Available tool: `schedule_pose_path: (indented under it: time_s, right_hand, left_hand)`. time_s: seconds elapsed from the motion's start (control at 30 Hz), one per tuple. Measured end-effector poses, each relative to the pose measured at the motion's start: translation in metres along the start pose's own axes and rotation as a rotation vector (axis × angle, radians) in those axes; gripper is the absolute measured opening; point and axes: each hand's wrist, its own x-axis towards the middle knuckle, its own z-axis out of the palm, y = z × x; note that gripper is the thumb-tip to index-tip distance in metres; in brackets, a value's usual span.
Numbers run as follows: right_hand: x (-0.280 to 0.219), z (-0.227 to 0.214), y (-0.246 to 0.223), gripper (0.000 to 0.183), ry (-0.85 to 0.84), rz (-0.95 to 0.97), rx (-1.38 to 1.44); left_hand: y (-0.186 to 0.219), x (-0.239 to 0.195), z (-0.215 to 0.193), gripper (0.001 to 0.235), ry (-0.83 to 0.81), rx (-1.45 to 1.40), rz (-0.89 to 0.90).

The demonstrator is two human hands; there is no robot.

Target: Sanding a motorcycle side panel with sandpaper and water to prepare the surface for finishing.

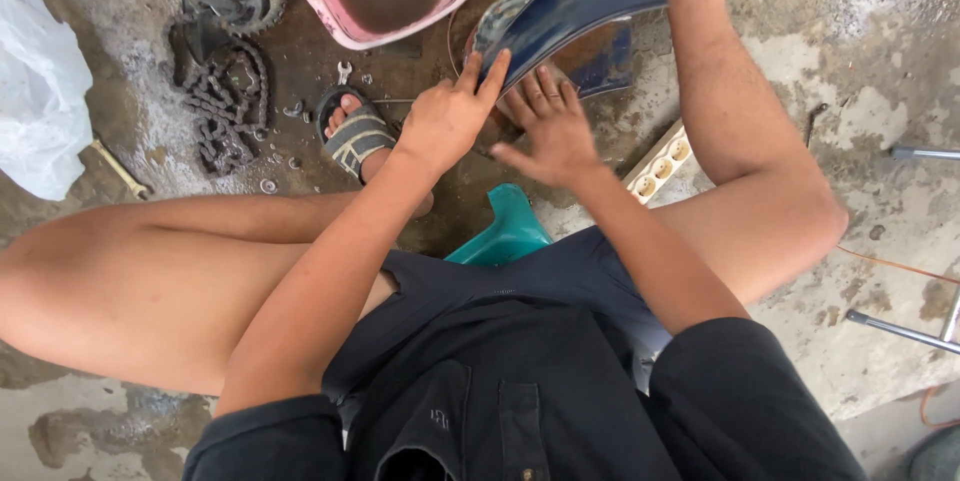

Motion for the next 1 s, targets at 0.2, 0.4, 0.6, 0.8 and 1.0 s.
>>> schedule_pose_path:
  time_s: [0.2,0.4,0.6,0.8,1.0]
  right_hand:
    - [-0.013,-0.038,-0.009,0.093,0.065,0.173,0.152]
    - [0.0,-0.035,0.036,0.101,-0.023,0.482,0.017]
    - [0.01,0.004,0.073,0.091,0.19,0.427,0.17]
    - [0.0,0.006,0.053,0.074,0.551,0.215,-0.01]
    - [0.006,0.014,0.03,0.09,0.257,0.201,0.021]
  left_hand:
    - [0.026,0.007,-0.006,0.083,0.132,0.213,-0.016]
    - [0.026,0.005,-0.013,0.087,0.126,0.248,-0.011]
    - [0.027,-0.003,-0.008,0.083,0.062,0.139,-0.036]
    - [0.021,-0.009,-0.031,0.071,0.085,0.016,-0.022]
    - [0.012,-0.007,-0.05,0.068,-0.043,-0.013,-0.042]
